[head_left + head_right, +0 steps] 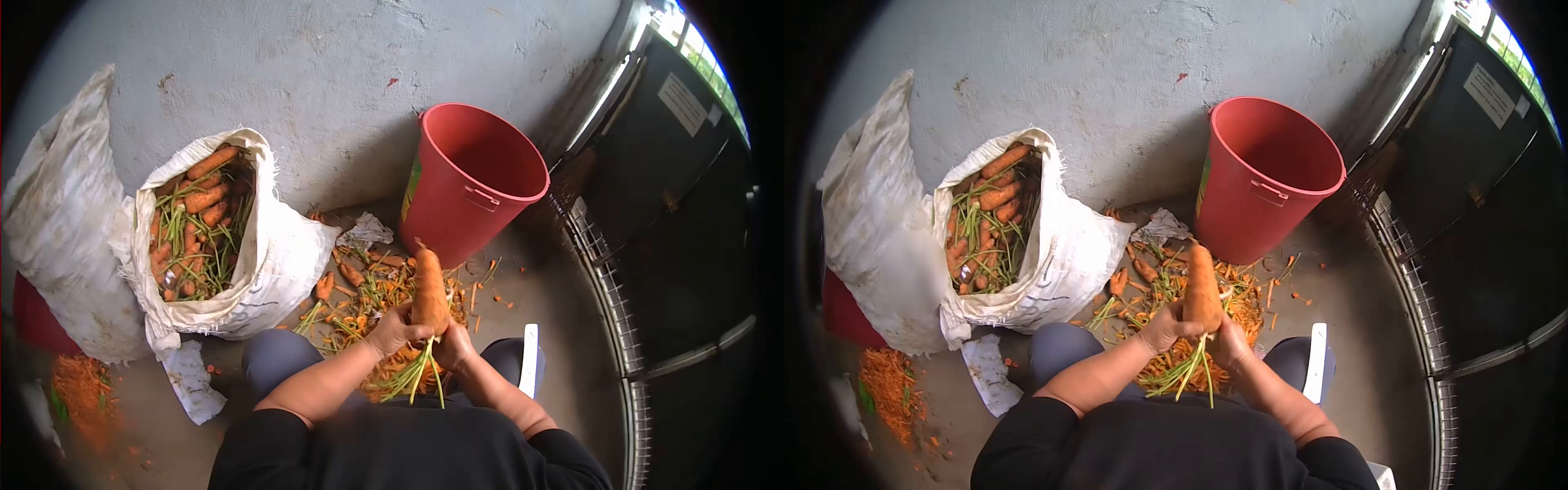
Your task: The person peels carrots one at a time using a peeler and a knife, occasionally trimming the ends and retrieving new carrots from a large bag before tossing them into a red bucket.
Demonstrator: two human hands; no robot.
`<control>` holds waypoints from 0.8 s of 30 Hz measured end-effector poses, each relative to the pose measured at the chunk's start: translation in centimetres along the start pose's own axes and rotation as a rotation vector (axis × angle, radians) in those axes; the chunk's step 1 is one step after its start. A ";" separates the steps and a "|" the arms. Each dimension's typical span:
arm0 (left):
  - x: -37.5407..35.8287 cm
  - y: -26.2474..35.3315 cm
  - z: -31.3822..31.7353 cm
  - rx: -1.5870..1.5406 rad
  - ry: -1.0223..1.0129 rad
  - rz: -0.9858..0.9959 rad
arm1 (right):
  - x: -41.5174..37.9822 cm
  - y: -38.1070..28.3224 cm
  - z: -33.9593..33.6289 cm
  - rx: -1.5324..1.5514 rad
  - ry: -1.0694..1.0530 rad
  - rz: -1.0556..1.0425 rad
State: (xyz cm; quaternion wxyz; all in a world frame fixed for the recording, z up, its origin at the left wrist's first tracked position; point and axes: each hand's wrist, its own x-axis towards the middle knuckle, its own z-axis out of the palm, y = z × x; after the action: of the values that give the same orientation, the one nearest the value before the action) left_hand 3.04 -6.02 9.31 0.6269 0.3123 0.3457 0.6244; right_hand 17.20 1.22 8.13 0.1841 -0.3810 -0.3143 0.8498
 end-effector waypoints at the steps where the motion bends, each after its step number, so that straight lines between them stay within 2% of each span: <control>1: 0.4 -0.8 -0.2 0.046 -0.052 0.059 | -0.3 0.3 -0.2 -0.002 0.020 -0.007; 2: 0.4 -1.1 -0.4 0.121 -0.085 0.047 | -0.7 0.5 -0.3 -0.029 0.084 -0.026; 3: 0.5 -1.3 -0.5 0.196 -0.118 0.037 | -0.7 0.6 -0.7 0.020 0.053 -0.058; 6: 0.6 -1.4 -0.1 0.162 -0.159 -0.027 | -1.5 -0.5 -0.7 0.227 -0.015 -0.145; 9: 0.8 -0.9 -0.1 0.174 -0.215 -0.027 | -0.9 -1.2 -1.2 0.168 -0.008 -0.111; 10: 1.0 -0.7 -0.4 0.206 -0.242 -0.057 | -0.3 -1.1 -1.6 0.065 0.041 -0.191; 13: 0.8 -0.2 -0.4 0.538 -0.142 0.116 | 0.7 -0.8 -2.4 -0.154 0.219 -0.354; 14: 0.9 -0.6 -0.6 0.234 -0.187 -0.012 | 0.8 -1.4 -2.8 -0.163 0.299 -0.367; 16: 0.9 -1.3 -1.2 0.165 -0.088 -0.015 | 0.0 -2.3 -1.9 -0.120 0.404 -0.379; 19: 1.2 -0.7 -1.6 -0.063 -0.012 -0.054 | -0.3 -2.3 -3.8 -0.020 0.505 -0.153; 20: 1.6 -0.5 -2.1 -0.072 -0.016 -0.044 | -0.7 -2.6 -4.5 -0.028 0.506 -0.052; 23: 2.4 0.8 -2.9 -0.056 0.035 0.095 | -1.5 -2.5 -5.6 -0.206 0.432 -0.061; 24: 2.5 1.5 -2.9 -0.043 0.063 0.157 | -1.7 -2.7 -6.1 -0.205 0.349 -0.071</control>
State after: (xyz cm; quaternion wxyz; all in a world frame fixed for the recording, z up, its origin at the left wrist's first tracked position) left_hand -0.27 -3.62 8.78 0.5715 0.3052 0.3260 0.6884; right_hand 23.10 4.65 7.74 0.2260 -0.5280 -0.3757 0.7273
